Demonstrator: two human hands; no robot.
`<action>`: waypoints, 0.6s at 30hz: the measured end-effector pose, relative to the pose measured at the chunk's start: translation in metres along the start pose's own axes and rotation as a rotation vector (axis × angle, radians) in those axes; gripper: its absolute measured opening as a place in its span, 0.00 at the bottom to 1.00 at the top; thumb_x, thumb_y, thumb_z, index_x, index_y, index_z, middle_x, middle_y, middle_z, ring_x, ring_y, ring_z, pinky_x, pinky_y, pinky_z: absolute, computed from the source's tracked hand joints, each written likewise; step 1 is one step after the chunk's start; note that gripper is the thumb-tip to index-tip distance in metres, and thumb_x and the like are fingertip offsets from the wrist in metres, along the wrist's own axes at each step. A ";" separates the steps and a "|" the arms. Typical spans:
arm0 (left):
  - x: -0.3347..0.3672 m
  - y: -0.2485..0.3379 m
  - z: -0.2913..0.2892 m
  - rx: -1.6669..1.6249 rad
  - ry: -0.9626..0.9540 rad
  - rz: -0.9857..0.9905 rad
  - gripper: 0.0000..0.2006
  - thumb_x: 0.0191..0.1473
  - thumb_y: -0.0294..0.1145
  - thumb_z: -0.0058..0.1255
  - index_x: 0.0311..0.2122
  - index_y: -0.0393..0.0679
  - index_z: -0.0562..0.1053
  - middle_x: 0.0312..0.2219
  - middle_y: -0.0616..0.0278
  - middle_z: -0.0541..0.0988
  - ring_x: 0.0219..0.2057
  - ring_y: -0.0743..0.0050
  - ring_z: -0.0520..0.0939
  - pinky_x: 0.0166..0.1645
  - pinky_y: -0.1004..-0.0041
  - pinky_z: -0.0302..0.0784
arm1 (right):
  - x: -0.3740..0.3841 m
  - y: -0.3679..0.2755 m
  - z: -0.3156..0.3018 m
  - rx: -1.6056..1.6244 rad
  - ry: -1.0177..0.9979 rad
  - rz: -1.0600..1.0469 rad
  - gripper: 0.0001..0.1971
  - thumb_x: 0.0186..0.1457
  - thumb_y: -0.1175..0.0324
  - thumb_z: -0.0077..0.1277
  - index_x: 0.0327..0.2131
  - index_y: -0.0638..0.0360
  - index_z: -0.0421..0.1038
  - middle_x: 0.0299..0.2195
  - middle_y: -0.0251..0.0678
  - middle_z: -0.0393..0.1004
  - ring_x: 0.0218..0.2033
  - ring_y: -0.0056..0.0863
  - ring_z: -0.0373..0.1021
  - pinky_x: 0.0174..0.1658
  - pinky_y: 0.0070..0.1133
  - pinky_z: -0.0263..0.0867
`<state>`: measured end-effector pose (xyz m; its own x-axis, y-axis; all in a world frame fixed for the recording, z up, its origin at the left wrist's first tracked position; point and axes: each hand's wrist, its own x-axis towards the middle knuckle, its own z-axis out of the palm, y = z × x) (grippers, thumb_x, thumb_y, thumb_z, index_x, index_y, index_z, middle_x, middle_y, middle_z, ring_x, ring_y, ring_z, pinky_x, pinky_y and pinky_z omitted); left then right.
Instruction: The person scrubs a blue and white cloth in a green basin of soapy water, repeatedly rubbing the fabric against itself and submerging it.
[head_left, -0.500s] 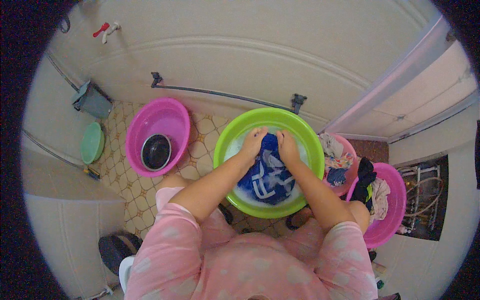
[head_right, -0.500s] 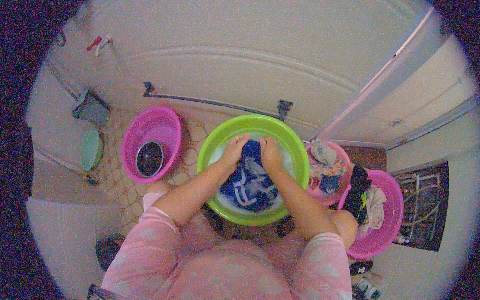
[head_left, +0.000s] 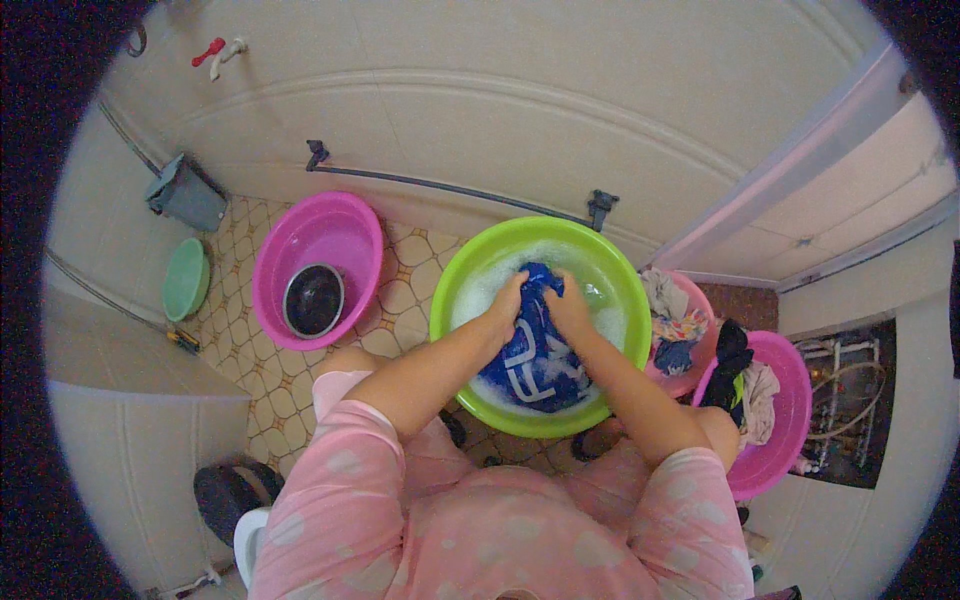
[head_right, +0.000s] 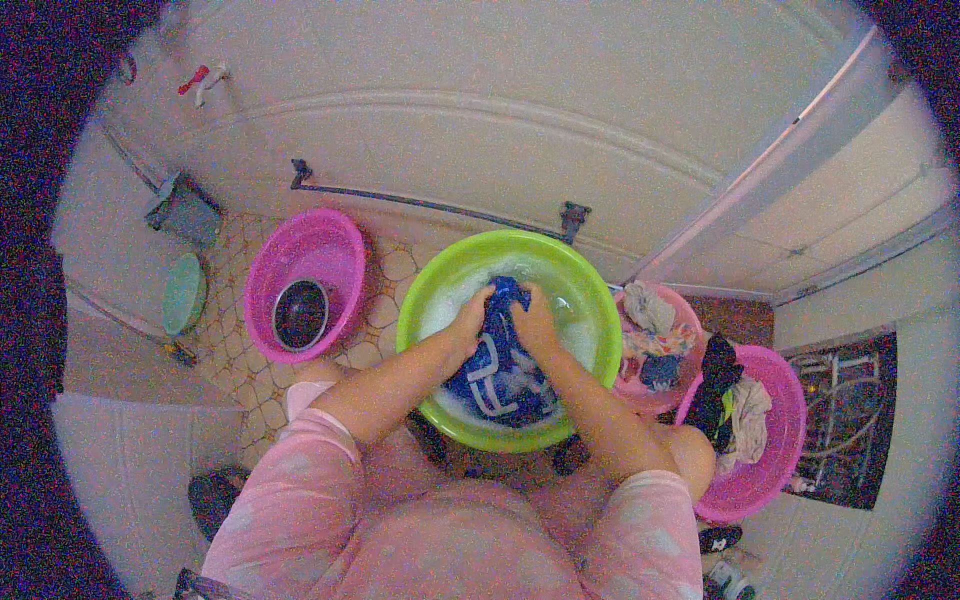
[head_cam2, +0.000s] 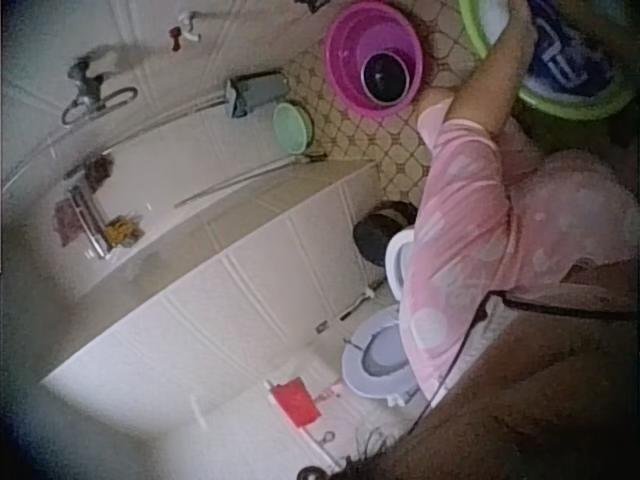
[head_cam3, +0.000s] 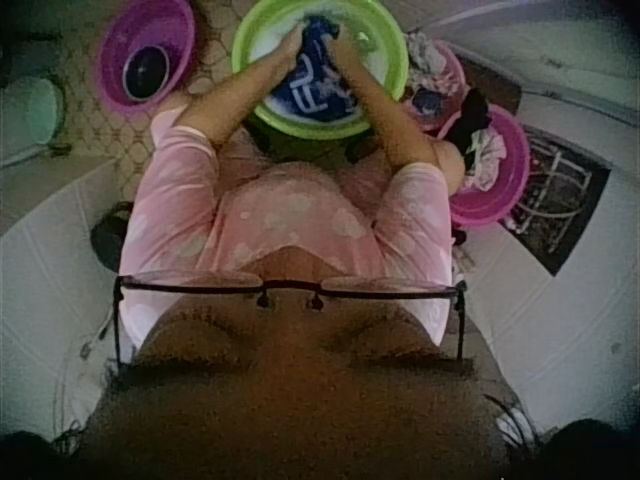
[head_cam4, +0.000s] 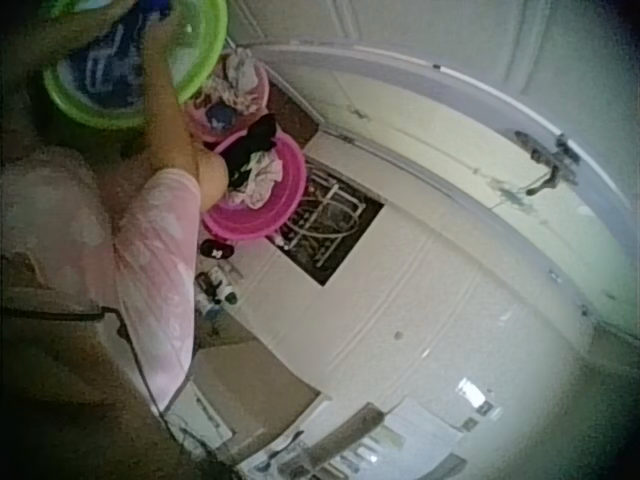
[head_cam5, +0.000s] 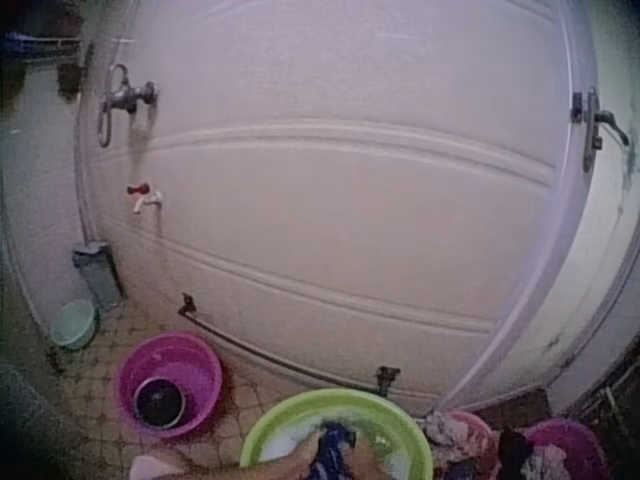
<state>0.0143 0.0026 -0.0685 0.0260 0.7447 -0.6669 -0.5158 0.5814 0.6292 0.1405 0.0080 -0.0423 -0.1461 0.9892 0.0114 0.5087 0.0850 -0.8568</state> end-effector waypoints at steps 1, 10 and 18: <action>-0.030 0.019 0.028 -0.102 -0.090 -0.079 0.14 0.49 0.44 0.38 0.38 0.51 0.69 0.32 0.60 0.74 0.30 0.67 0.74 0.35 0.65 0.71 | -0.003 0.000 -0.006 -0.007 0.079 -0.009 0.13 0.48 0.65 0.43 0.38 0.59 0.62 0.36 0.48 0.66 0.37 0.47 0.64 0.41 0.33 0.59; -0.016 0.026 0.004 -0.167 -0.251 0.085 0.16 0.50 0.51 0.41 0.32 0.48 0.68 0.23 0.62 0.71 0.26 0.69 0.73 0.30 0.66 0.70 | -0.035 -0.076 0.001 -0.314 -0.205 -0.455 0.05 0.49 0.68 0.42 0.27 0.59 0.63 0.26 0.41 0.64 0.29 0.41 0.63 0.30 0.32 0.60; -0.048 0.030 0.036 -0.223 -0.102 -0.025 0.15 0.53 0.46 0.37 0.35 0.45 0.67 0.29 0.59 0.73 0.30 0.70 0.74 0.35 0.69 0.70 | 0.005 -0.018 -0.015 -0.561 -0.059 -0.464 0.11 0.52 0.65 0.38 0.34 0.62 0.62 0.32 0.46 0.67 0.29 0.44 0.66 0.30 0.35 0.62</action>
<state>0.0286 -0.0038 -0.0027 0.1217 0.7668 -0.6302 -0.6899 0.5218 0.5017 0.1438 0.0135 -0.0192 -0.4896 0.8299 0.2673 0.7395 0.5577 -0.3770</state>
